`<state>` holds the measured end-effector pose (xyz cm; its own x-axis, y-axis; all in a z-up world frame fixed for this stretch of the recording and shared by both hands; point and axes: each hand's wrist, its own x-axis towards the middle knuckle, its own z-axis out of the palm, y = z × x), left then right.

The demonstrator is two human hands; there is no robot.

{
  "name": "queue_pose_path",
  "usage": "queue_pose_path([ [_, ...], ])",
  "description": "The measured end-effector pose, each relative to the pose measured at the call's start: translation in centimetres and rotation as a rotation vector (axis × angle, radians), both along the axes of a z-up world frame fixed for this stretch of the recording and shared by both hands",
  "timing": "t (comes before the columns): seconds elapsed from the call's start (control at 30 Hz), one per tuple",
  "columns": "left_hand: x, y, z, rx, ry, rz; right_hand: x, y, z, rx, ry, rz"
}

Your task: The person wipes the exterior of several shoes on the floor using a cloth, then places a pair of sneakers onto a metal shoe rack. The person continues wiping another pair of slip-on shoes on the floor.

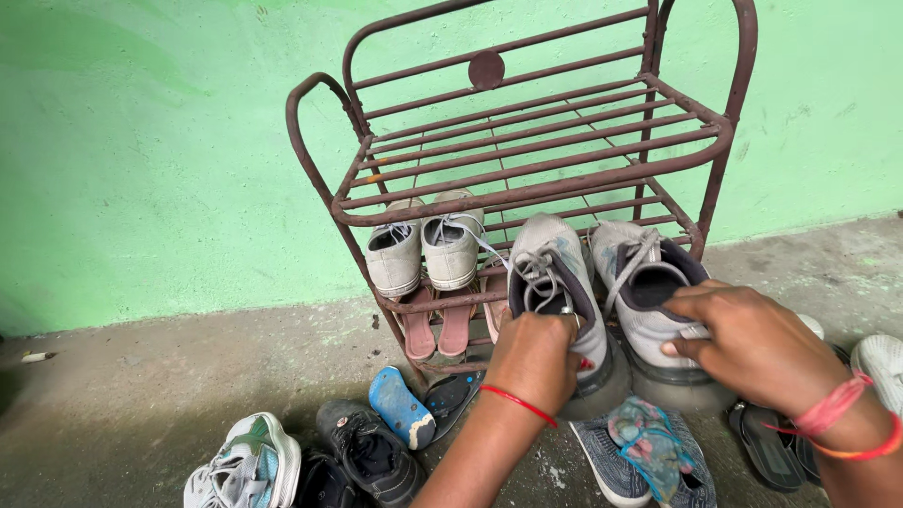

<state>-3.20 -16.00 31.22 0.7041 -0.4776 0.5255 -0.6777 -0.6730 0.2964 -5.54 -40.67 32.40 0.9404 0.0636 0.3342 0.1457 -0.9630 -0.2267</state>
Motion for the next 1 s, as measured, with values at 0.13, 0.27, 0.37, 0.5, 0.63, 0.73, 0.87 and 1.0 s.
queue_pose_path([
  [0.13,3.4,-0.8,-1.1,0.015,-0.101,0.023,2.6,0.7,-0.8,0.044,-0.143,0.098],
  [0.27,7.3,-1.2,-1.7,0.072,-0.125,0.119,5.7,1.7,-2.1,0.095,-0.256,0.105],
  [0.37,10.4,-1.4,-2.0,0.091,-0.138,0.180,8.5,2.4,-3.0,0.106,-0.347,0.134],
  [0.5,14.2,-1.0,-2.5,0.074,-0.074,0.214,11.7,2.8,-3.4,0.107,-0.393,0.141],
  [0.63,17.3,-0.7,-2.6,0.079,-0.134,0.236,14.8,2.8,-3.9,0.139,-0.418,0.166],
  [0.73,19.7,-0.9,-2.3,0.124,-0.185,0.233,16.8,2.7,-4.5,0.127,-0.487,0.225],
  [0.87,22.3,-1.1,-2.2,0.128,-0.150,0.242,19.2,2.7,-4.8,0.093,-0.496,0.221],
  [1.0,24.3,-1.3,-1.9,0.116,-0.159,0.246,21.0,2.8,-5.2,0.089,-0.505,0.212],
])
